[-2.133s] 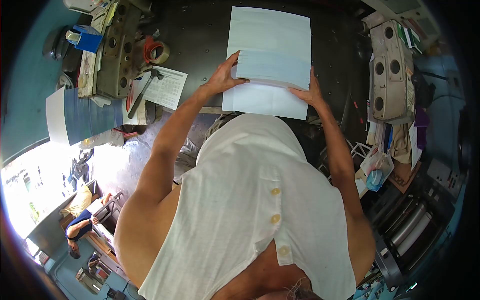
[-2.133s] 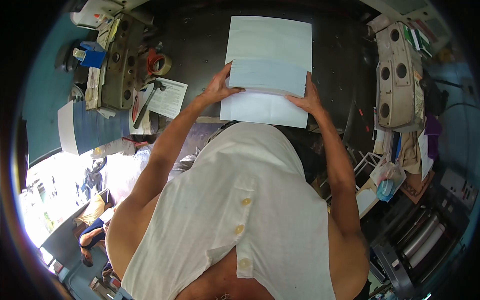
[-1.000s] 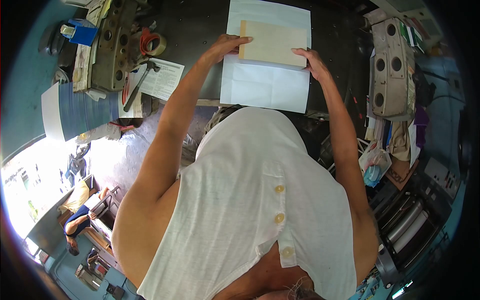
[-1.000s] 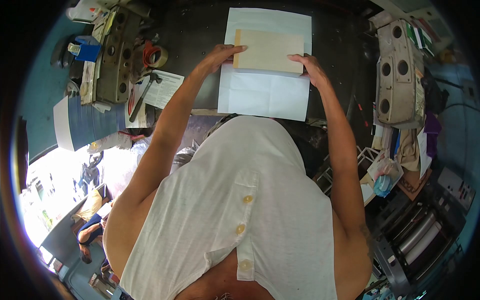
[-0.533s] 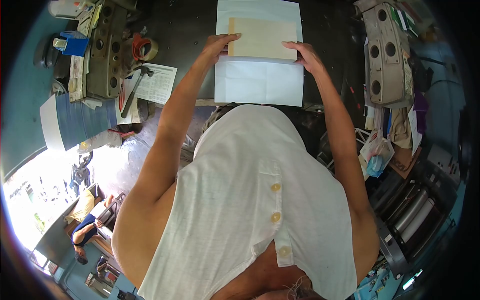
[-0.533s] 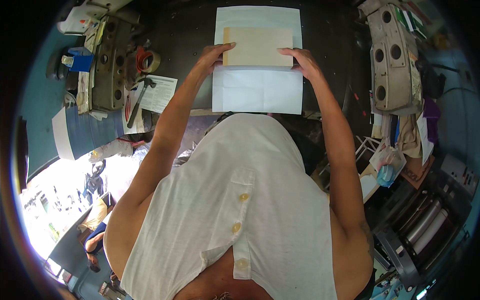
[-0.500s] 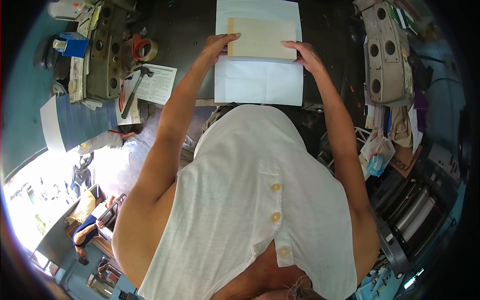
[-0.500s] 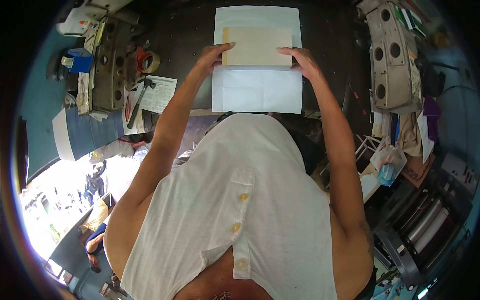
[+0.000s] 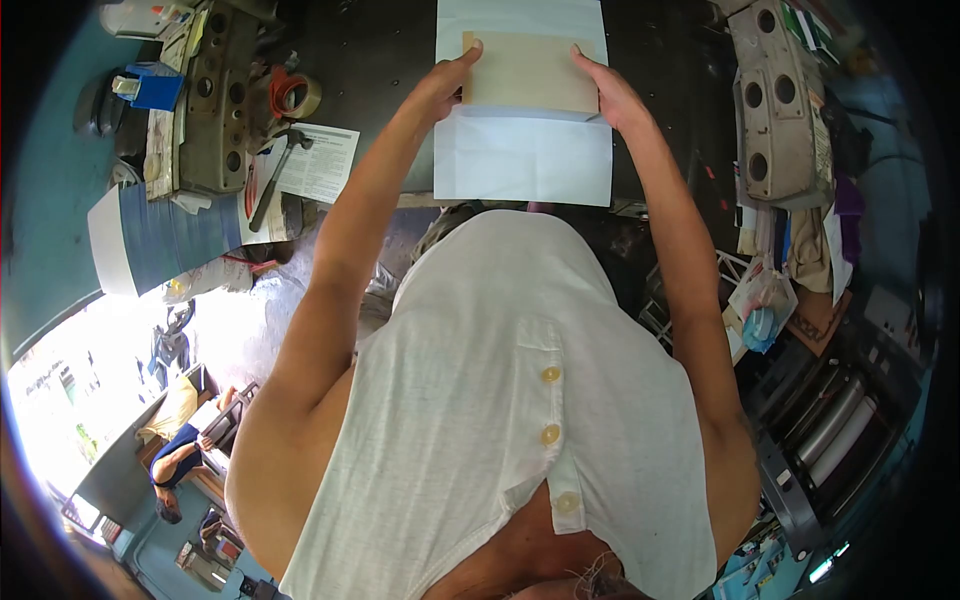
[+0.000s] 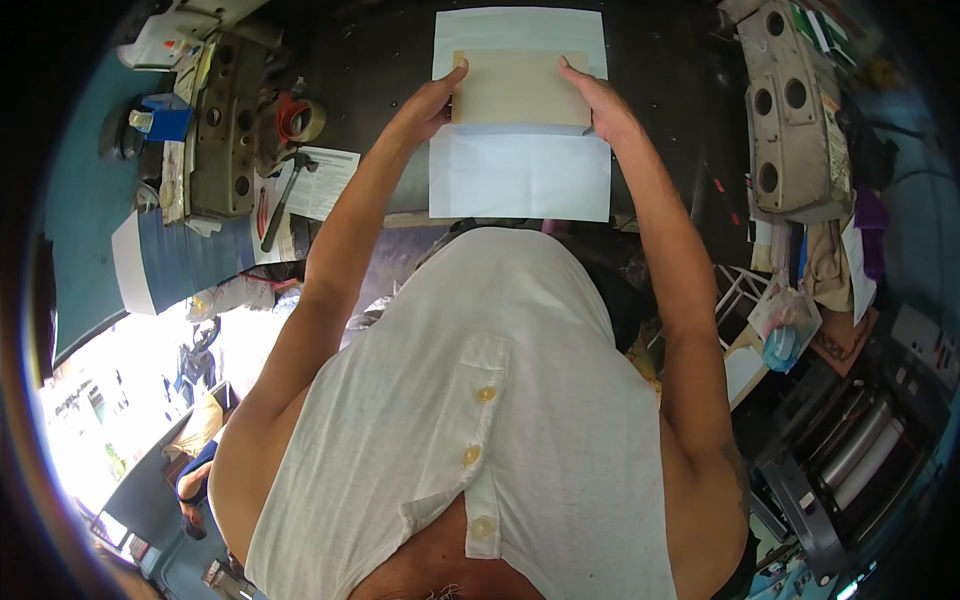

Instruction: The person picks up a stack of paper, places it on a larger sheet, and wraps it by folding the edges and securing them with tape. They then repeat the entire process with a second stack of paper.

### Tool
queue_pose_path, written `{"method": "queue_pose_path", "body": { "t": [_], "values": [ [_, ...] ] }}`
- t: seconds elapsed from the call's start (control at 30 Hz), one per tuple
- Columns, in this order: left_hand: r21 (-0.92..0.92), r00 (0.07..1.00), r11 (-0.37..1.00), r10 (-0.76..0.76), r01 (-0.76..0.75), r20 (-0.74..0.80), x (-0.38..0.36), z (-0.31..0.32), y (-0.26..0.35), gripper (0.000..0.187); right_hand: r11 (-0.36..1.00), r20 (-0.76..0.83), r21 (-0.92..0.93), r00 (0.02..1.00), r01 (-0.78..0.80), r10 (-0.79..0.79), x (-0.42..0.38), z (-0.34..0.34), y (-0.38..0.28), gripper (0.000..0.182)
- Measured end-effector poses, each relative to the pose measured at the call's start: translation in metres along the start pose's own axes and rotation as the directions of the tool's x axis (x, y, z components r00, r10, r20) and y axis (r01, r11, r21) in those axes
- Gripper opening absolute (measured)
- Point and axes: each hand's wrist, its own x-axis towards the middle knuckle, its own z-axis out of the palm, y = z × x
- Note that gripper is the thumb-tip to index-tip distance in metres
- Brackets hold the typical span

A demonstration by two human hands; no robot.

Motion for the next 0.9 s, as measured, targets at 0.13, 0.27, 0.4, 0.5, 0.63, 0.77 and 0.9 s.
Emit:
{"method": "queue_pose_path", "body": {
  "t": [0.13, 0.27, 0.4, 0.5, 0.63, 0.77, 0.9],
  "values": [
    [-0.024, 0.999, 1.0, -0.006, 0.005, -0.034, 0.012, 0.005, -0.005, 0.075, 0.995, 0.061, 0.06, 0.995, -0.078, 0.074, -0.003, 0.004, -0.009, 0.073],
    [0.026, 0.998, 0.999, -0.044, 0.045, -0.046, 0.01, 0.007, -0.005, 0.07, 0.997, 0.071, 0.047, 0.996, -0.06, 0.056, -0.005, 0.006, -0.009, 0.07],
    [0.096, 0.999, 0.994, -0.04, 0.044, -0.036, 0.025, 0.002, -0.014, 0.066, 0.996, 0.092, 0.044, 0.993, -0.072, 0.068, -0.004, 0.005, -0.011, 0.067],
    [0.152, 0.996, 0.985, -0.079, 0.085, -0.045, 0.031, 0.003, -0.016, 0.061, 0.996, 0.104, 0.02, 0.991, -0.089, 0.087, -0.005, 0.005, -0.014, 0.066],
    [0.113, 0.997, 0.991, -0.075, 0.077, -0.017, 0.033, 0.0, -0.018, 0.057, 0.993, 0.132, 0.076, 0.988, -0.089, 0.078, 0.002, 0.002, -0.009, 0.067],
    [0.141, 0.998, 0.989, -0.053, 0.048, 0.029, 0.035, -0.008, -0.024, 0.072, 0.991, 0.133, 0.088, 0.987, -0.1, 0.087, -0.004, 0.004, -0.011, 0.069],
    [0.14, 1.0, 0.99, -0.005, 0.002, 0.019, 0.015, 0.001, -0.019, 0.073, 0.993, 0.103, 0.111, 0.995, -0.031, 0.019, -0.001, 0.001, -0.001, 0.068]
  ]
}}
